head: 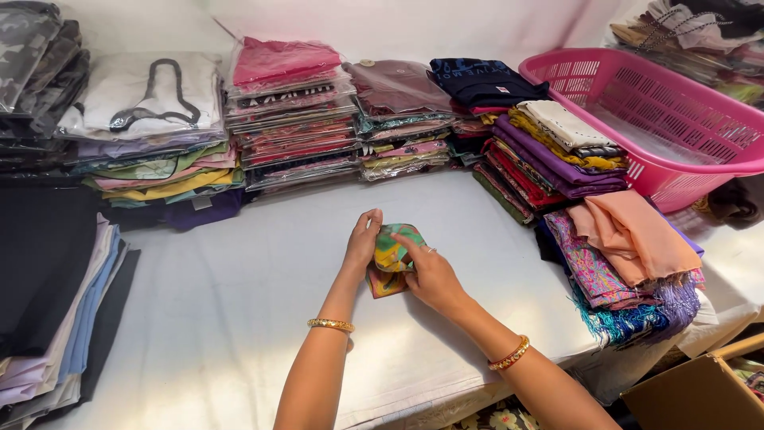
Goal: The person folds a pair of red pants on a white table, then places them into a clear plastic bag. They subsequently fold a colorful patterned scarf and place it into a pink basket.
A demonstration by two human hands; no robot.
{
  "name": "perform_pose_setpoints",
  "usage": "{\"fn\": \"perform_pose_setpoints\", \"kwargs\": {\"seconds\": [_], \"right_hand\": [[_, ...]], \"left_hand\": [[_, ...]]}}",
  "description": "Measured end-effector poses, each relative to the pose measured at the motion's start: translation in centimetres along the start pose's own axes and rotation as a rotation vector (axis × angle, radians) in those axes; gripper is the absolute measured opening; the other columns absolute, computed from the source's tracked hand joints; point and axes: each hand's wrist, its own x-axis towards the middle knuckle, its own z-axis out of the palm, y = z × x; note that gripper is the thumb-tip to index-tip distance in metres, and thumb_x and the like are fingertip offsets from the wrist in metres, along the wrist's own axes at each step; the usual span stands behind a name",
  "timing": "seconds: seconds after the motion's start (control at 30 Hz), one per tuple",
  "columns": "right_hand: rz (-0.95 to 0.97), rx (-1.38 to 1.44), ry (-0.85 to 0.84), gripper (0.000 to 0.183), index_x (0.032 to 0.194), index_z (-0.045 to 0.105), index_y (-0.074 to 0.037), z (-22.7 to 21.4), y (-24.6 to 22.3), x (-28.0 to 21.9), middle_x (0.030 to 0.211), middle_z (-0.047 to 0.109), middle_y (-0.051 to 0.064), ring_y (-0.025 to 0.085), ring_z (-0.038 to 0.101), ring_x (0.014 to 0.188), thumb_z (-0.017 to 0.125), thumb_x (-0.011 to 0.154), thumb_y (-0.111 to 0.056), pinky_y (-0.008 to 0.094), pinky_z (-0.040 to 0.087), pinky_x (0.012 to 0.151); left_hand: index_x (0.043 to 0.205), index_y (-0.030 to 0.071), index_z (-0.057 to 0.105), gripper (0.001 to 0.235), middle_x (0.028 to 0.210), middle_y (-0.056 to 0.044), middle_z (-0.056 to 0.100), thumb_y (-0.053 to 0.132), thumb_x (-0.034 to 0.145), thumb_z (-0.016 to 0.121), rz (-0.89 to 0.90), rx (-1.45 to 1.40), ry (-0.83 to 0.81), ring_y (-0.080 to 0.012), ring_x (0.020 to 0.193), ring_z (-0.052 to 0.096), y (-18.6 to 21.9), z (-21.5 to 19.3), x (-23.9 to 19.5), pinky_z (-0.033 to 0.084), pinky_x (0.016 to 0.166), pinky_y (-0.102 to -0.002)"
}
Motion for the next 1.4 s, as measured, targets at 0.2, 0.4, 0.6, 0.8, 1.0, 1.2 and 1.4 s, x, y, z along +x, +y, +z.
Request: {"fn": "perform_pose_setpoints", "kwargs": {"seconds": [0.2, 0.4, 0.6, 0.8, 1.0, 1.2, 1.4], "right_hand": [[-0.078, -0.105, -0.180, 0.073, 0.148, 0.046, -0.020, 1.4, -1.0, -0.8, 0.101, 0.070, 0.013, 0.033, 0.066, 0.094, 0.067, 0.080, -0.003, 0.047, 0.054, 0.083], [-0.168, -0.128, -0.224, 0.044, 0.118, 0.069, -0.011, -0.2, -1.6, -0.9, 0.102, 0.071, 0.009, 0.033, 0.063, 0.096, 0.078, 0.078, -0.025, 0.045, 0.053, 0.082], [-0.227, -0.185, -0.229, 0.042, 0.110, 0.072, -0.009, 0.8, -1.3, -1.0, 0.101, 0.069, 0.006, 0.029, 0.062, 0.095, 0.081, 0.078, -0.034, 0.043, 0.052, 0.081], [-0.383, -0.300, -0.158, 0.020, 0.103, 0.073, -0.010, 3.2, 0.4, -1.3, 0.099, 0.068, 0.004, 0.026, 0.063, 0.095, 0.073, 0.086, -0.021, 0.041, 0.052, 0.082], [-0.380, -0.230, -0.058, 0.012, 0.095, 0.069, -0.009, 0.4, -1.0, 0.1, 0.089, 0.069, 0.005, 0.028, 0.065, 0.085, 0.069, 0.087, -0.018, 0.042, 0.049, 0.077], [0.141, 0.208, -0.066, 0.015, 0.099, 0.067, -0.004, -4.2, -0.9, 3.8, 0.070, 0.065, 0.007, 0.022, 0.059, 0.062, 0.062, 0.096, -0.018, 0.037, 0.047, 0.060], [0.328, 0.822, -0.053, 0.015, 0.096, 0.064, -0.001, -4.5, 4.6, 6.0, 0.077, 0.066, -0.001, 0.005, 0.056, 0.065, 0.059, 0.097, -0.015, 0.025, 0.048, 0.058]], "left_hand": [[0.156, 0.021, 0.030, 0.099, 0.088, -0.011, 0.074, 0.029, 0.075, 0.086, -0.013, 0.342, -0.031, -0.0182, 0.090, 0.070, 2.3, -2.0, -0.6, 0.050, 0.089, -0.030], [0.153, 0.029, 0.041, 0.091, 0.094, -0.005, 0.073, 0.002, 0.075, 0.080, 0.110, 0.706, 0.060, -0.0234, 0.090, 0.072, 2.6, -2.2, -1.4, 0.057, 0.083, -0.040], [0.142, 0.025, 0.055, 0.071, 0.098, -0.006, 0.071, -0.002, 0.079, 0.075, 0.166, 0.769, 0.096, -0.0260, 0.091, 0.070, 3.7, -1.7, -2.8, 0.057, 0.082, -0.041], [0.118, 0.018, 0.072, 0.049, 0.098, -0.005, 0.070, -0.004, 0.074, 0.079, 0.295, 0.863, 0.129, -0.0274, 0.099, 0.065, 3.8, -3.0, -2.5, 0.054, 0.087, -0.040], [0.117, 0.013, 0.079, 0.022, 0.120, -0.001, 0.072, 0.016, 0.098, 0.069, 0.402, 0.384, -0.184, -0.0222, 0.113, 0.069, 4.1, -4.7, -2.1, 0.056, 0.099, -0.037], [0.138, 0.013, 0.060, 0.058, 0.123, 0.001, 0.071, 0.010, 0.083, 0.073, 0.145, 0.120, -0.688, -0.0092, 0.119, 0.064, 10.6, -4.7, -5.3, 0.050, 0.102, -0.027], [0.132, 0.001, 0.064, 0.045, 0.107, -0.006, 0.070, 0.000, 0.089, 0.076, 0.071, 0.219, -0.628, -0.0124, 0.091, 0.064, 12.5, -3.3, -6.5, 0.057, 0.082, -0.030]]}}
